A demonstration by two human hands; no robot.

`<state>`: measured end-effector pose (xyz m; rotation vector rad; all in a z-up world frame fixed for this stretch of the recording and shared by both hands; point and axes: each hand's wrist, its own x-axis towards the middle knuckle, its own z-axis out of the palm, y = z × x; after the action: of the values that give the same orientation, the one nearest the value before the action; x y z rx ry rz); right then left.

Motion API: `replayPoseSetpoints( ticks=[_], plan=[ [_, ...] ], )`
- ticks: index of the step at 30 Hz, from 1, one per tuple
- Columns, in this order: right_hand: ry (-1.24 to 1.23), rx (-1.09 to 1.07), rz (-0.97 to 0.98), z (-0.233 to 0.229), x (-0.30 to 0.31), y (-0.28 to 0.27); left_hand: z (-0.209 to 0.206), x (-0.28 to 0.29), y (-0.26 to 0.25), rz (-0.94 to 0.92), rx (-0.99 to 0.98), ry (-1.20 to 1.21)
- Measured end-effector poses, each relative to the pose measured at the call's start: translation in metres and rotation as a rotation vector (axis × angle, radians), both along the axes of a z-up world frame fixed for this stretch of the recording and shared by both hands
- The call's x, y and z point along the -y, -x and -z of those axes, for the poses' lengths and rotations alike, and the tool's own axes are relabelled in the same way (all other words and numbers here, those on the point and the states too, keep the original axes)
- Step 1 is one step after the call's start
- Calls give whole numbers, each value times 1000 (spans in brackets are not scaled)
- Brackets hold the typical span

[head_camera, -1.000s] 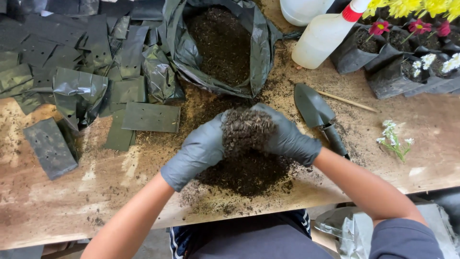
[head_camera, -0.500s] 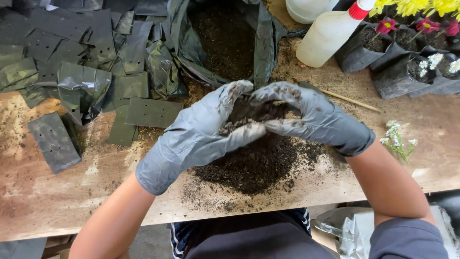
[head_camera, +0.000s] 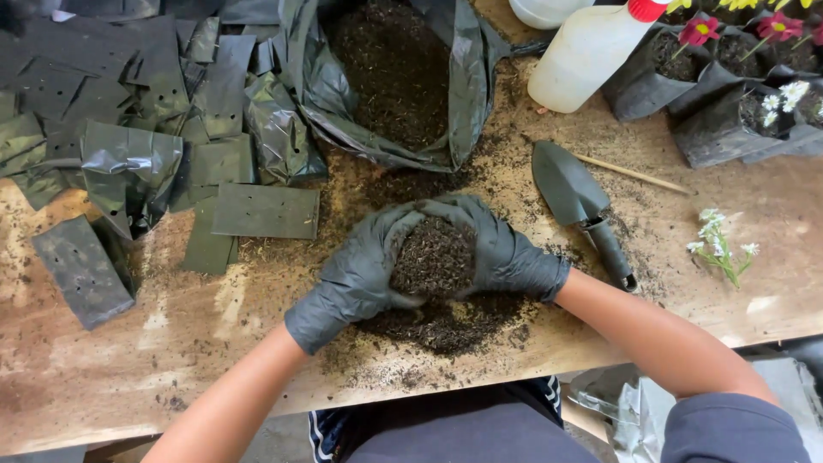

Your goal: Mixing soil on a workbench using a hand trowel and gloved hands to prepare it for planting.

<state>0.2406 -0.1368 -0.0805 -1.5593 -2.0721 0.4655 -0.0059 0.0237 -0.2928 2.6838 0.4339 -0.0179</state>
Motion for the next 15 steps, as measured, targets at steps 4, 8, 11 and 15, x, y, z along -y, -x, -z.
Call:
replayPoseSetpoints(
  ticks=[4, 8, 11, 15],
  plan=[
    [-121, -172, 54, 36, -4, -3, 118, -11, -9, -79, 53, -101],
    [246, -341, 269, 21, -1, 8, 217, -24, -33, -156, 111, -198],
    [370, -568, 292, -12, -3, 14, 259, -37, -51, -213, 143, -254],
    [325, -497, 187, -7, -8, -5, 177, -60, -69, -148, -5, -44]
  ],
)
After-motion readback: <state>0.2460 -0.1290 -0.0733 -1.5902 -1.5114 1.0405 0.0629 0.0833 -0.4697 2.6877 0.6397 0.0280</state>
